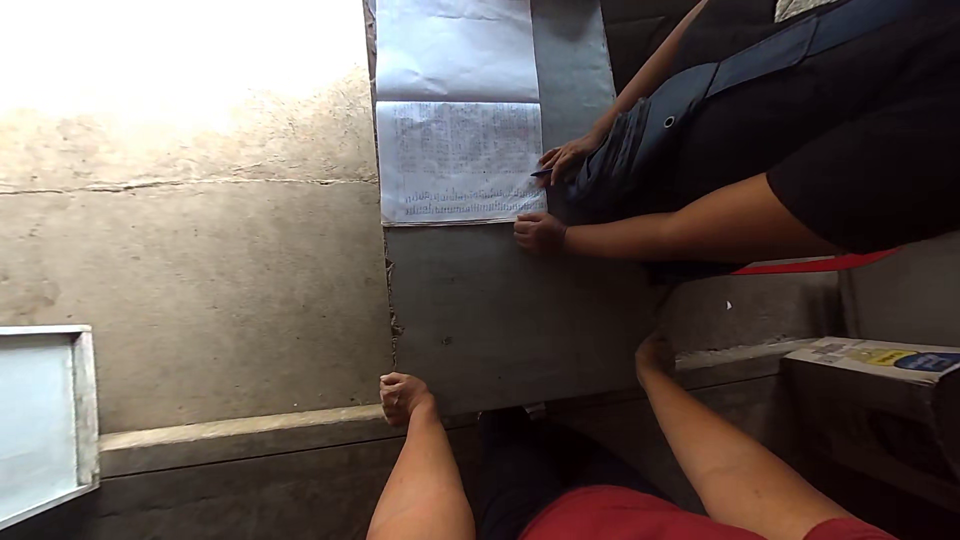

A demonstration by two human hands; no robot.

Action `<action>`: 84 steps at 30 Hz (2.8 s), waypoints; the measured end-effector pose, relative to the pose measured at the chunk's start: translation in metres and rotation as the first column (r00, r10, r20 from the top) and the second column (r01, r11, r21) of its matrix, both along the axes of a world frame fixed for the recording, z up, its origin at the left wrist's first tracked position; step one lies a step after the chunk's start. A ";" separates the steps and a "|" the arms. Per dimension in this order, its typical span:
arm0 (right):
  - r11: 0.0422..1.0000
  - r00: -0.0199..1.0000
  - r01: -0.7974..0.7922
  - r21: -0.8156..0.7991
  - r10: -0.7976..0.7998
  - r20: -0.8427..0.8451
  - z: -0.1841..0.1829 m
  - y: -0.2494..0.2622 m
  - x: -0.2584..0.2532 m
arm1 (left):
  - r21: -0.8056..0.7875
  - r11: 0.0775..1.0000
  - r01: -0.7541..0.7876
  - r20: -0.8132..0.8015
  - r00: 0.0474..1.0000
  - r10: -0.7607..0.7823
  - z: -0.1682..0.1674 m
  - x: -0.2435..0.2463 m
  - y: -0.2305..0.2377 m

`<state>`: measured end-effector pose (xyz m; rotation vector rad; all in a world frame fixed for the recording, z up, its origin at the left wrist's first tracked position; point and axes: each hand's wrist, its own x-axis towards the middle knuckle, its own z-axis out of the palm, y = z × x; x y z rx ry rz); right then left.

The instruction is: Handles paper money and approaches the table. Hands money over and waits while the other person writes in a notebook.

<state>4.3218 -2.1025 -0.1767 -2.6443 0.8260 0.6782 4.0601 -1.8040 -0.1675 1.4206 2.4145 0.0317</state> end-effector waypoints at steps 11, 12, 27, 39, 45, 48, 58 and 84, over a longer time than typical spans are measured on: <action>1.000 1.000 -0.006 0.014 0.006 0.011 0.000 0.000 0.000 | -0.017 1.000 -0.017 0.015 1.000 0.017 0.002 0.000 0.000; 1.000 1.000 0.002 0.016 -0.002 0.024 0.000 0.000 0.000 | -0.020 1.000 -0.016 0.017 1.000 0.017 0.002 0.000 0.000; 1.000 1.000 -0.005 -0.014 0.005 -0.007 0.001 0.000 0.000 | -0.034 0.999 -0.018 0.004 1.000 0.018 0.002 0.000 0.000; 1.000 1.000 -0.008 0.000 0.008 -0.009 0.007 0.002 -0.002 | -0.007 1.000 -0.004 0.012 1.000 0.004 0.001 0.000 0.000; 1.000 1.000 -0.009 -0.002 0.009 0.007 0.006 0.002 -0.001 | -0.011 1.000 -0.017 0.019 1.000 0.017 0.002 0.000 0.000; 1.000 1.000 -0.008 -0.008 0.008 0.003 0.004 0.001 -0.001 | -0.015 1.000 -0.013 0.012 1.000 0.013 0.002 0.000 0.000; 1.000 1.000 0.021 0.018 -0.022 0.017 0.003 0.002 0.000 | -0.013 1.000 -0.012 0.006 1.000 0.012 0.001 0.000 0.001; 1.000 1.000 -0.013 -0.014 0.013 0.008 0.007 0.004 -0.002 | -0.018 1.000 -0.010 -0.003 1.000 0.010 -0.002 -0.002 0.002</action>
